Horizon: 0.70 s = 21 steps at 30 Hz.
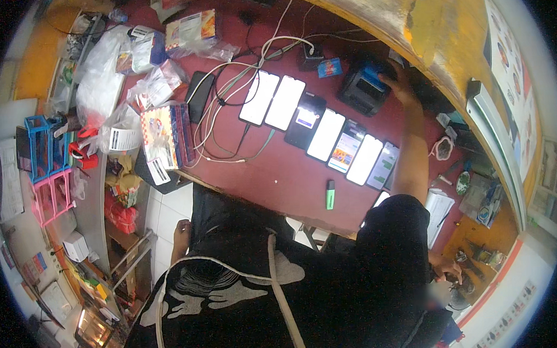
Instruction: The person cuts a piece of fried chicken with a knife, places it into a plastic bag, and seals the bag. They then handle a small box and place it into another plastic bag, sealing it as well. The person also handles a receipt and a small container of sauce.
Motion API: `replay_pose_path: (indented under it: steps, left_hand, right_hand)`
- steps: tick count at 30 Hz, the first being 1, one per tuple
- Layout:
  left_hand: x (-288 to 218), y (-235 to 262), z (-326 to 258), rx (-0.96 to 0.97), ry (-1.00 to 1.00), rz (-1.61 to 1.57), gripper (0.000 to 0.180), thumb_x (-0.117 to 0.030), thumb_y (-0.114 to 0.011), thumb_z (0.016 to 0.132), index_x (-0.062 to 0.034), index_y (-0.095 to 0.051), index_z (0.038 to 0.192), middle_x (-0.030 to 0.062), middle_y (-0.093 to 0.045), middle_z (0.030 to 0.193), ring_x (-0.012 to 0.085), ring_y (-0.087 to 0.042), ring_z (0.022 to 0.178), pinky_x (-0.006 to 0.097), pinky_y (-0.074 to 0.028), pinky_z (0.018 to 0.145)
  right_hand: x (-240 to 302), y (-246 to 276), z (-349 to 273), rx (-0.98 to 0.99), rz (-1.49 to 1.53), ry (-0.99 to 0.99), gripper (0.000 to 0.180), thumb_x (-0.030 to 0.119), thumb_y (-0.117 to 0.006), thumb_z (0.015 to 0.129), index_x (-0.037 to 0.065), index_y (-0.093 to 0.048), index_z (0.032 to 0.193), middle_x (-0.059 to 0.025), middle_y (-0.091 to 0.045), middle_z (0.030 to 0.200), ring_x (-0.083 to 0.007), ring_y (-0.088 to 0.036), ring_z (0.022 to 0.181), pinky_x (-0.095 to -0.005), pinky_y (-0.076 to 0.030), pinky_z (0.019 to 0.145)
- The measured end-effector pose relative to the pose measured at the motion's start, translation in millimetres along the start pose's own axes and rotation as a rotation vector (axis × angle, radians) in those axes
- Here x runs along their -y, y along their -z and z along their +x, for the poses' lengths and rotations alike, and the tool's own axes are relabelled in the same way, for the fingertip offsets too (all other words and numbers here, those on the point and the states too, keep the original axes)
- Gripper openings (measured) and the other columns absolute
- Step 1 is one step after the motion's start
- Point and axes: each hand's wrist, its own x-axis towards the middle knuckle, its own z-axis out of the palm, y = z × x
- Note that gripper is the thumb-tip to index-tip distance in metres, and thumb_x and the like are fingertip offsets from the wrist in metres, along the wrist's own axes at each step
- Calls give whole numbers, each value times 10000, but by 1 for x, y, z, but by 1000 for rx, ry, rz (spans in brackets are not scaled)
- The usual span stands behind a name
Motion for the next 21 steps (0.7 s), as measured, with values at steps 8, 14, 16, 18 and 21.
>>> replay_pose_path:
  steps: [8,14,16,18,21]
  left_hand:
    - [0,0,7,15,40,88,304,-263,-581,977,-23,-608,1162,211,-692,1089,302,-685,986,381,-533,845]
    - [-9,-2,15,20,31,12,303,-260,-591,979,-18,-607,1162,203,-692,1090,278,-682,986,374,-531,846]
    - [-8,-2,15,28,-16,4,304,-258,-589,982,-16,-605,1165,200,-690,1095,276,-679,990,376,-529,853]
    - [-6,-3,16,32,-31,17,307,-259,-584,985,-15,-604,1169,199,-689,1100,274,-675,998,376,-526,861]
    - [-4,-3,20,36,-34,30,318,-267,-577,988,-14,-604,1178,198,-688,1105,276,-670,1014,376,-521,873]
  right_hand:
    - [2,3,-4,-44,-217,30,793,395,-810,786,84,-487,1439,-170,-465,1480,-324,-402,1392,-433,-291,1169]
    - [14,0,-3,-56,-194,40,787,393,-801,799,91,-475,1449,-168,-437,1506,-325,-375,1414,-436,-280,1180]
    - [16,-2,-5,-77,-233,35,789,394,-793,809,93,-463,1459,-165,-426,1515,-320,-363,1423,-432,-276,1182]
    - [19,-6,-9,-90,-214,38,790,394,-784,821,96,-448,1471,-162,-417,1523,-315,-350,1433,-425,-271,1185]
    - [24,-14,-17,-122,-178,95,770,366,-769,846,98,-430,1483,-171,-413,1525,-310,-345,1435,-416,-267,1185]
